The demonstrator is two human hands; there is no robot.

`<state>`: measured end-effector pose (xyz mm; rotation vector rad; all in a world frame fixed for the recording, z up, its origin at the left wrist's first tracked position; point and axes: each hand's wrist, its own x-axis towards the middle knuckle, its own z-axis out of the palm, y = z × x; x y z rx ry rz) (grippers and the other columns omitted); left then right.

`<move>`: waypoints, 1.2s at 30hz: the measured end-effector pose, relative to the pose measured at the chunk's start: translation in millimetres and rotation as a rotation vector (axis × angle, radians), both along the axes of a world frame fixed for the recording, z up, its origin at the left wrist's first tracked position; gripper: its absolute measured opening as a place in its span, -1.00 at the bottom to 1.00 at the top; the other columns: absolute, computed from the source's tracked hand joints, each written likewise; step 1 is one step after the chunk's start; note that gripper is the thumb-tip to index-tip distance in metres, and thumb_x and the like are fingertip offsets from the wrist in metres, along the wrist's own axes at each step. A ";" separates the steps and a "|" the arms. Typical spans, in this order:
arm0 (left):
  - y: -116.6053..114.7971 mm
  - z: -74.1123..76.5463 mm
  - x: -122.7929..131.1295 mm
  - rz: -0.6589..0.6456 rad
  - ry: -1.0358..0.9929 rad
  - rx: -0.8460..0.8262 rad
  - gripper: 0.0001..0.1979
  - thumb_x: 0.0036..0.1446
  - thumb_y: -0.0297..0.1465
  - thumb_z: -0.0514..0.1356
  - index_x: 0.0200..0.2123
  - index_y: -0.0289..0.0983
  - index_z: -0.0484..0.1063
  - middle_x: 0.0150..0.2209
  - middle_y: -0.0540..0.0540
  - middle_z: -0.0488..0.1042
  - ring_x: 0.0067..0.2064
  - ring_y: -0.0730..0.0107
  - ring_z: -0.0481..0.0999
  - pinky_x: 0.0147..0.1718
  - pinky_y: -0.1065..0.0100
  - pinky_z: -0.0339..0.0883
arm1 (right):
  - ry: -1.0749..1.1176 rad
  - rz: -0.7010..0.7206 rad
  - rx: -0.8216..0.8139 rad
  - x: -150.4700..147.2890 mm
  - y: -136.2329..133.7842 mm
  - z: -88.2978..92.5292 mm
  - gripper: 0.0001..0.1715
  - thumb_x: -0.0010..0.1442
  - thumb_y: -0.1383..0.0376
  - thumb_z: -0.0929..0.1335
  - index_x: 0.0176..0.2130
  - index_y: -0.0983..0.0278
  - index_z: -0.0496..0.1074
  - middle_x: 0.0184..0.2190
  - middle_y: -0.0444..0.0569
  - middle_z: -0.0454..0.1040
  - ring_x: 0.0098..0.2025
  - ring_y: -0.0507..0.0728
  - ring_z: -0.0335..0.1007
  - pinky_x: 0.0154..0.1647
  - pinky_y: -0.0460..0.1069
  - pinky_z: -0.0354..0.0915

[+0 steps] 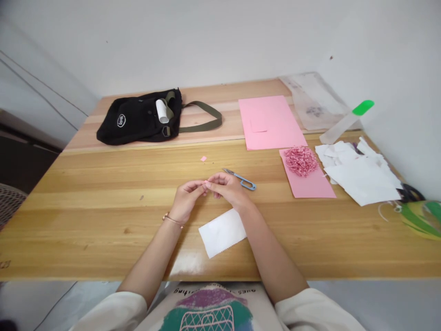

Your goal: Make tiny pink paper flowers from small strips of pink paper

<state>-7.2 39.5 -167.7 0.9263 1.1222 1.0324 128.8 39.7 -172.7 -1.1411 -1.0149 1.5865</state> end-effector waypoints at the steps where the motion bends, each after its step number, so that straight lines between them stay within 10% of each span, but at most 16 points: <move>1: 0.2 -0.3 -0.3 -0.003 -0.001 0.005 -0.88 -0.21 -0.43 0.29 -0.49 -0.32 0.50 -0.54 0.00 0.47 -0.52 0.59 0.33 -0.44 0.48 0.24 | -0.005 0.007 -0.001 0.2 -0.1 0.1 -0.78 -0.13 0.25 0.43 -0.44 0.29 0.37 -0.62 -0.19 0.38 -0.64 -0.09 0.19 -0.62 -0.15 0.13; 36: 0.3 1.4 0.0 0.000 0.001 0.013 -0.88 -0.19 -0.43 0.27 -0.49 -0.35 0.48 -0.55 0.00 0.45 -0.53 0.60 0.33 -0.46 0.49 0.24 | -0.018 -0.036 -0.043 -1.7 -0.5 -2.4 -0.76 -0.15 0.22 0.44 -0.43 0.29 0.41 -0.64 -0.19 0.38 -0.65 -0.08 0.20 -0.62 -0.13 0.14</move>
